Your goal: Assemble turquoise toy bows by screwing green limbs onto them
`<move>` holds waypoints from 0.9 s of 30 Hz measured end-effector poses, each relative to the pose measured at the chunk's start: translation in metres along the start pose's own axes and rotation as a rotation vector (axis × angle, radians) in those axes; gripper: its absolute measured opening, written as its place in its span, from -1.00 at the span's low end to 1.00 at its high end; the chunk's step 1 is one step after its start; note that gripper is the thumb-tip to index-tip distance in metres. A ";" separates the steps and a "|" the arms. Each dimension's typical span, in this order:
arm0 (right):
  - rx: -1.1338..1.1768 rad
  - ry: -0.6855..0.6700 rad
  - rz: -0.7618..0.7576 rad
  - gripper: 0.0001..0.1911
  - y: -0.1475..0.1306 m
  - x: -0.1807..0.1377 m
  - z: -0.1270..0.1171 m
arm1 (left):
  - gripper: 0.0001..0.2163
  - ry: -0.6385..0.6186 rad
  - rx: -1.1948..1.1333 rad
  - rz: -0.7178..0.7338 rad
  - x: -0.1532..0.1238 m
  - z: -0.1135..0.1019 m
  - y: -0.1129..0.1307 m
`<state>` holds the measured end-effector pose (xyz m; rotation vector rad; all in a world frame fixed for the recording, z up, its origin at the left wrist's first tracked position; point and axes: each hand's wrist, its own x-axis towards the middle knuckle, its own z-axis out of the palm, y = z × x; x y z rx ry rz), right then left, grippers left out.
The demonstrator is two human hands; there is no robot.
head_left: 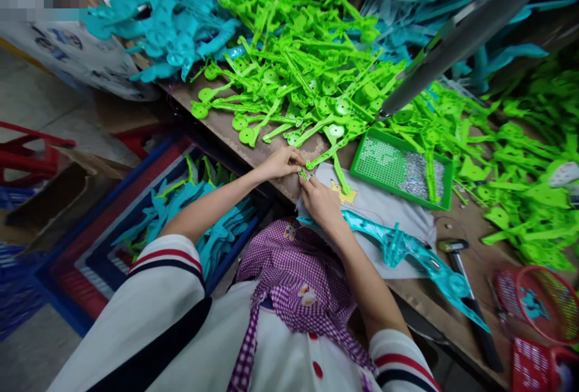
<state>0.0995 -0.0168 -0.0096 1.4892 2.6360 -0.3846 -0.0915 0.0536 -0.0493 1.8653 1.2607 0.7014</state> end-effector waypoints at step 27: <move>0.898 0.261 0.128 -0.63 0.022 -0.017 -0.014 | -0.88 0.484 -0.203 0.055 -0.075 0.041 0.046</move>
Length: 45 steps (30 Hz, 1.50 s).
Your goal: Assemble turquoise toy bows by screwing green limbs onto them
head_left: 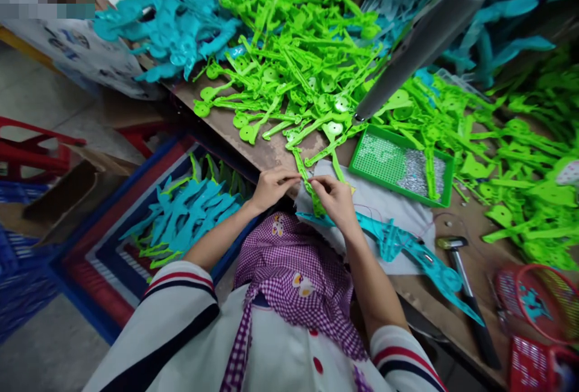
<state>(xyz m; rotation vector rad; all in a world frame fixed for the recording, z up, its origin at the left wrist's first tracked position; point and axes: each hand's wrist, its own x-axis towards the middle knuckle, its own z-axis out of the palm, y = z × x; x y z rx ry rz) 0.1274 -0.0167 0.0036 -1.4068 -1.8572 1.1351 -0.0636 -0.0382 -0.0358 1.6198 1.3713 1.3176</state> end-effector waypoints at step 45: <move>-0.160 -0.005 -0.471 -0.80 -0.005 -0.090 0.026 | -0.83 0.211 -0.166 -0.243 -0.119 0.012 0.042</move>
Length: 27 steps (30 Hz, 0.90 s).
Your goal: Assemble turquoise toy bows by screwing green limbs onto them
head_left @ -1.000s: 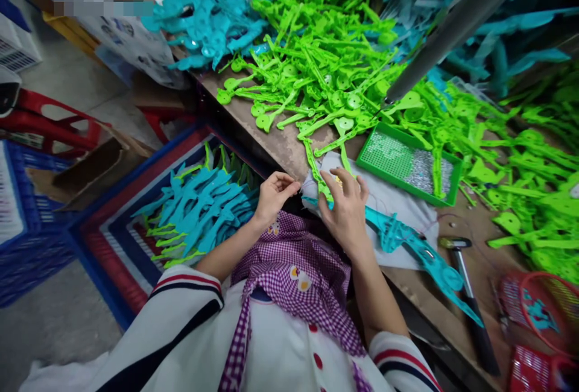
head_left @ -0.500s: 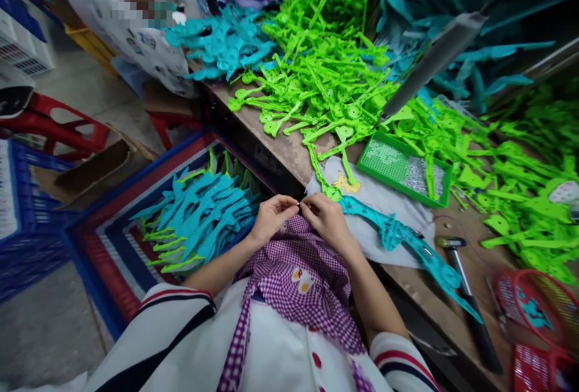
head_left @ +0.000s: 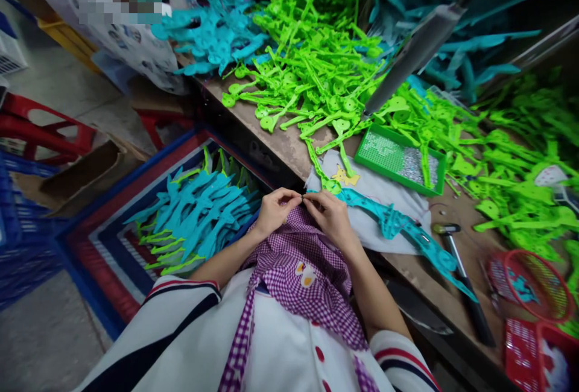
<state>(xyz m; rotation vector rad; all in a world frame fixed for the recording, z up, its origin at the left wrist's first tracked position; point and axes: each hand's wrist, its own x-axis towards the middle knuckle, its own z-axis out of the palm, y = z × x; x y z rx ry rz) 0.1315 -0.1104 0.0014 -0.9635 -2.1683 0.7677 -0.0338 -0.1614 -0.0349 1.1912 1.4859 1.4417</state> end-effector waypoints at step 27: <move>0.157 -0.140 0.497 -0.69 0.045 0.110 -0.036 | -0.85 -0.140 0.203 0.222 0.127 -0.003 -0.021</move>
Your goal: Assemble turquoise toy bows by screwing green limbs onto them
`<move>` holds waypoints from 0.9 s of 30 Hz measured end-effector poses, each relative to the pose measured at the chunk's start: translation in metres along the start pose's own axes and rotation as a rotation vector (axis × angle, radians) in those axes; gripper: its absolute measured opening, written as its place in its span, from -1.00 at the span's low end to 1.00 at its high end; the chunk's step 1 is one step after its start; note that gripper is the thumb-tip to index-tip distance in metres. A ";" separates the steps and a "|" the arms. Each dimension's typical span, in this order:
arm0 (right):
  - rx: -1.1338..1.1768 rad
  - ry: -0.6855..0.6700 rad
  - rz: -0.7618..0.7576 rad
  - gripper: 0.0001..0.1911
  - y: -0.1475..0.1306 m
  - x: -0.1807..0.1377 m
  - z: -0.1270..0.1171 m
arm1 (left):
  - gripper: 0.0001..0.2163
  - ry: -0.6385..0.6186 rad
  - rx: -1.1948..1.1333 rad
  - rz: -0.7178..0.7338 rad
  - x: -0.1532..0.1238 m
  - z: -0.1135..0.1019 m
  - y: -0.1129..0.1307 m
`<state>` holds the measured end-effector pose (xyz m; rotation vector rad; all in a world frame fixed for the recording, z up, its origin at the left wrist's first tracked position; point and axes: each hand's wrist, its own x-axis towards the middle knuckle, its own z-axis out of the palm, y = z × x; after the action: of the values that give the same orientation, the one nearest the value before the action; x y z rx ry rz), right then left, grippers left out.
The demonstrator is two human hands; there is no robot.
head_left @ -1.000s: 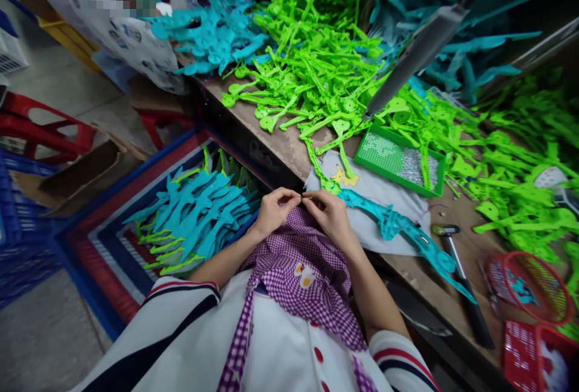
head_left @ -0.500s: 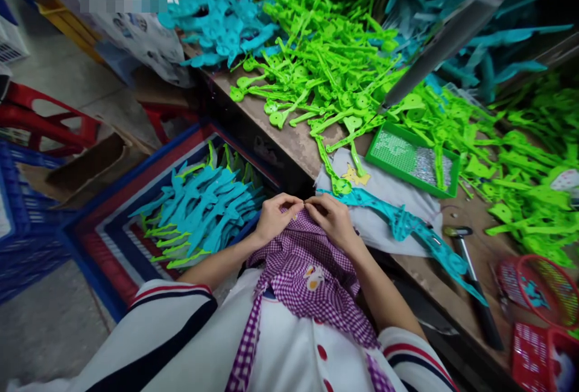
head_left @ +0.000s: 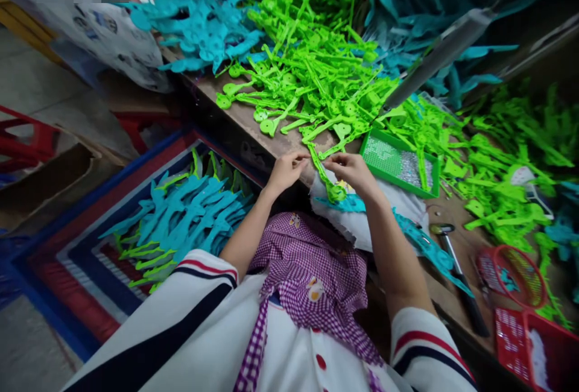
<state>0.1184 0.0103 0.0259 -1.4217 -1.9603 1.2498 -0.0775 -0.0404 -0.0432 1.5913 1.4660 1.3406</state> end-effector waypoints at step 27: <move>-0.449 -0.215 0.214 -0.86 0.009 0.086 0.011 | -0.84 -0.491 0.362 0.182 0.082 0.000 -0.038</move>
<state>0.0809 0.0843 -0.0014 -1.8151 -2.3988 1.1329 -0.1005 0.0459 -0.0546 2.1414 1.3216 0.7095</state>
